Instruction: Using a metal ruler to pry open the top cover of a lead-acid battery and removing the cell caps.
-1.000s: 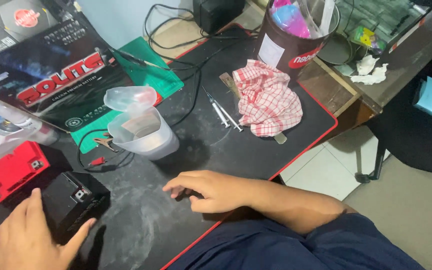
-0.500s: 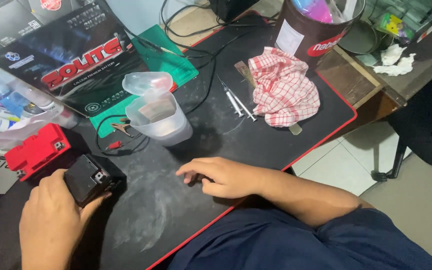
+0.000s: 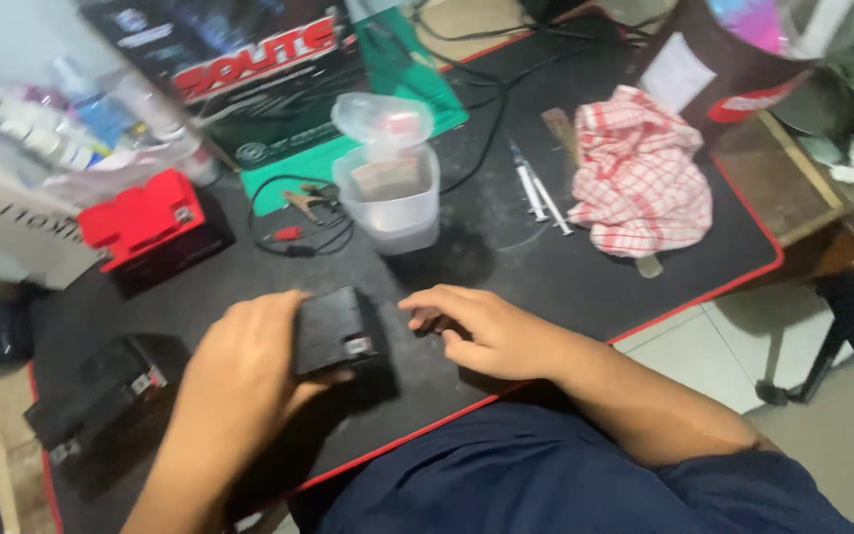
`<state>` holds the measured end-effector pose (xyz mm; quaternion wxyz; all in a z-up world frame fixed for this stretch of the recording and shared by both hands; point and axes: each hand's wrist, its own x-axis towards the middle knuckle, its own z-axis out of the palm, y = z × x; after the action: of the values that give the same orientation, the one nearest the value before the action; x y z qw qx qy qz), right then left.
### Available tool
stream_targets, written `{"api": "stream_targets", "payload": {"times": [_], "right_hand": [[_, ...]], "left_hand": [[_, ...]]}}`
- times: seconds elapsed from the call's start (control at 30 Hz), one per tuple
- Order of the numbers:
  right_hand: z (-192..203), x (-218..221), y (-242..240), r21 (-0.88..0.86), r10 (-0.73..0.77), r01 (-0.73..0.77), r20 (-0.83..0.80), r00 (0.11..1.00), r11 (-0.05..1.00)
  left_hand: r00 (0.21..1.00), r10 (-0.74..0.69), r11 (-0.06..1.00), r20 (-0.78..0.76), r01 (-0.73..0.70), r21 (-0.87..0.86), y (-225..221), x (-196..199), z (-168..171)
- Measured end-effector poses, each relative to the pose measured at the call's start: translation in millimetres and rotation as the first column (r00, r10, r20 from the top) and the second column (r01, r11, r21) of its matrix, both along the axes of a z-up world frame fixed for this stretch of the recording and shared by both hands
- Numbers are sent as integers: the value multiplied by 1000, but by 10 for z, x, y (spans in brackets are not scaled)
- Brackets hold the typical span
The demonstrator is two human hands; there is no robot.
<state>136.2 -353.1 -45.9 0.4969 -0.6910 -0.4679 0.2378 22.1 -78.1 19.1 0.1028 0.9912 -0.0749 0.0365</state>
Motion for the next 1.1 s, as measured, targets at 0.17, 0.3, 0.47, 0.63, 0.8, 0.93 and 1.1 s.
{"api": "stream_targets", "payload": {"times": [0.17,0.3,0.47,0.63,0.8,0.93,1.1], "right_hand": [[67,-20,43,50,-106,109,-44,993,993],[-3,10,23,81,-138,130,92,986,988],[-41,21,-13,126,-266,249,142,954,960],[3,36,-42,249,-384,337,173,907,908],[141,339,-527,240,-566,513,367,738,824],[324,546,-951,21,-470,802,820,328,596],[-74,944,-1440,-355,-426,833,734,529,424]], "left_hand": [[974,-114,985,194,84,154,-255,51,-297],[967,-98,990,237,70,122,-383,75,-334],[964,-75,997,256,71,22,-503,128,-334],[965,-72,986,253,107,-127,-450,115,-263],[954,-67,945,293,155,-289,-374,131,-267],[952,-98,856,291,230,-463,-315,156,-334],[963,-108,737,248,245,-630,-293,143,-366]]}}
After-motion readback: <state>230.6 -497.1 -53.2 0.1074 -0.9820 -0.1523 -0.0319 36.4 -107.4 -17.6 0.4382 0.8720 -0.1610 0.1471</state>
